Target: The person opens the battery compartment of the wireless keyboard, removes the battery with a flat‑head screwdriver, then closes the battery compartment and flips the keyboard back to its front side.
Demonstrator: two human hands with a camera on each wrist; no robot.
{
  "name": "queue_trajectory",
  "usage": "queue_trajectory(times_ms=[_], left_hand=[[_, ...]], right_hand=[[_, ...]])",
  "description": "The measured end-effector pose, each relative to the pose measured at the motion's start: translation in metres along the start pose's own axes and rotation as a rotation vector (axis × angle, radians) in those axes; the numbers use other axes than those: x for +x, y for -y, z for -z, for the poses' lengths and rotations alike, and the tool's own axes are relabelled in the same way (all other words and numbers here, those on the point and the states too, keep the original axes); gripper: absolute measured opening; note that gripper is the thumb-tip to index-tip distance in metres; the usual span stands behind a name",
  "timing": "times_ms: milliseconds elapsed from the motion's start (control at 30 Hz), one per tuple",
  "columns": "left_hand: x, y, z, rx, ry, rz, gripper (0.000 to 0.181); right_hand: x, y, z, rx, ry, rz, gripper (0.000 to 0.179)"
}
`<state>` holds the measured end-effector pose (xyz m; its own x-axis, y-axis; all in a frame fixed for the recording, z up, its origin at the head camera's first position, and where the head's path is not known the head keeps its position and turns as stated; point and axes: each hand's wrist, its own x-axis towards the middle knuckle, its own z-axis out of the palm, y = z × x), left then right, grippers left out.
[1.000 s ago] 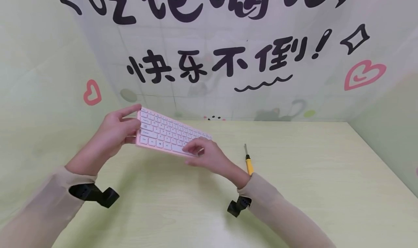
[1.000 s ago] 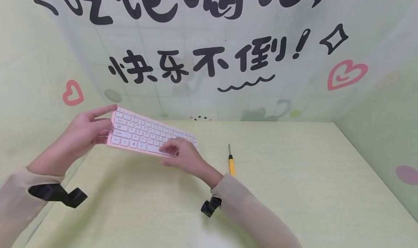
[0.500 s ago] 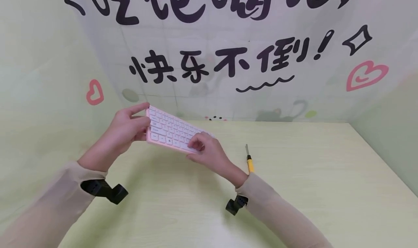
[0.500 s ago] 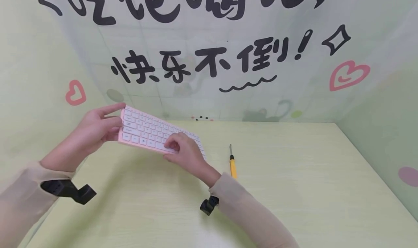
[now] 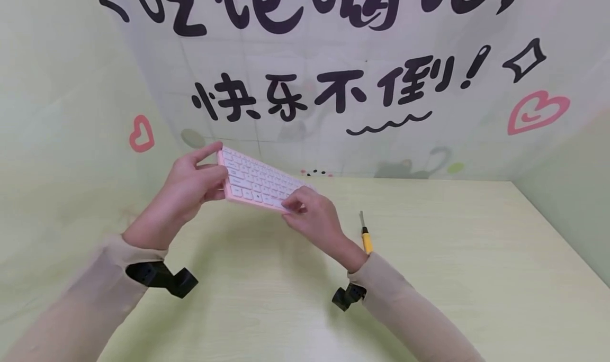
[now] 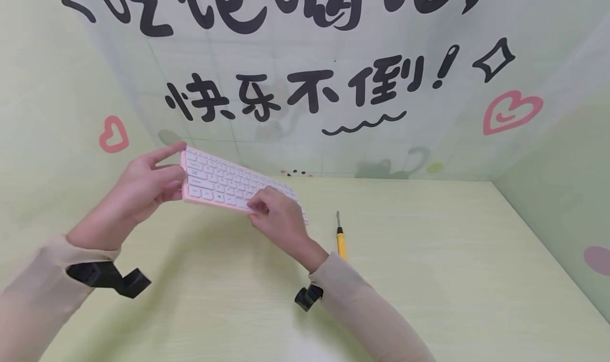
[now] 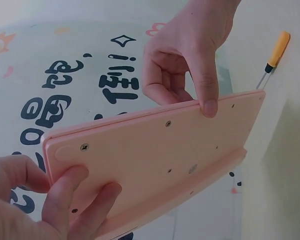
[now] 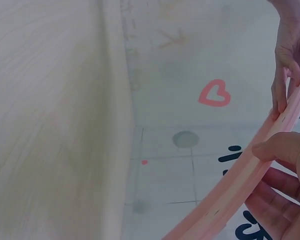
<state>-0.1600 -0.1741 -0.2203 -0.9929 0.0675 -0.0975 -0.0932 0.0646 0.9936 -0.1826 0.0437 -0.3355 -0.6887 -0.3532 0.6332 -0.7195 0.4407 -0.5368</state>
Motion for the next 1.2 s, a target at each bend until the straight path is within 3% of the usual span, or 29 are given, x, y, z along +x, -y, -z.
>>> queue_trajectory(times_ms=[533, 800, 1200], left_hand=[[0.001, -0.011, -0.024, -0.005, 0.02, -0.053, 0.08], [0.003, -0.017, -0.039, -0.023, 0.016, -0.102, 0.083], [0.01, -0.019, -0.061, -0.101, -0.002, -0.181, 0.079]], right_hand=[[0.008, 0.001, 0.01, -0.118, -0.025, -0.017, 0.015], [0.009, -0.001, 0.012, -0.095, -0.058, -0.034, 0.016], [0.008, -0.003, 0.01, 0.032, -0.138, -0.072, 0.02]])
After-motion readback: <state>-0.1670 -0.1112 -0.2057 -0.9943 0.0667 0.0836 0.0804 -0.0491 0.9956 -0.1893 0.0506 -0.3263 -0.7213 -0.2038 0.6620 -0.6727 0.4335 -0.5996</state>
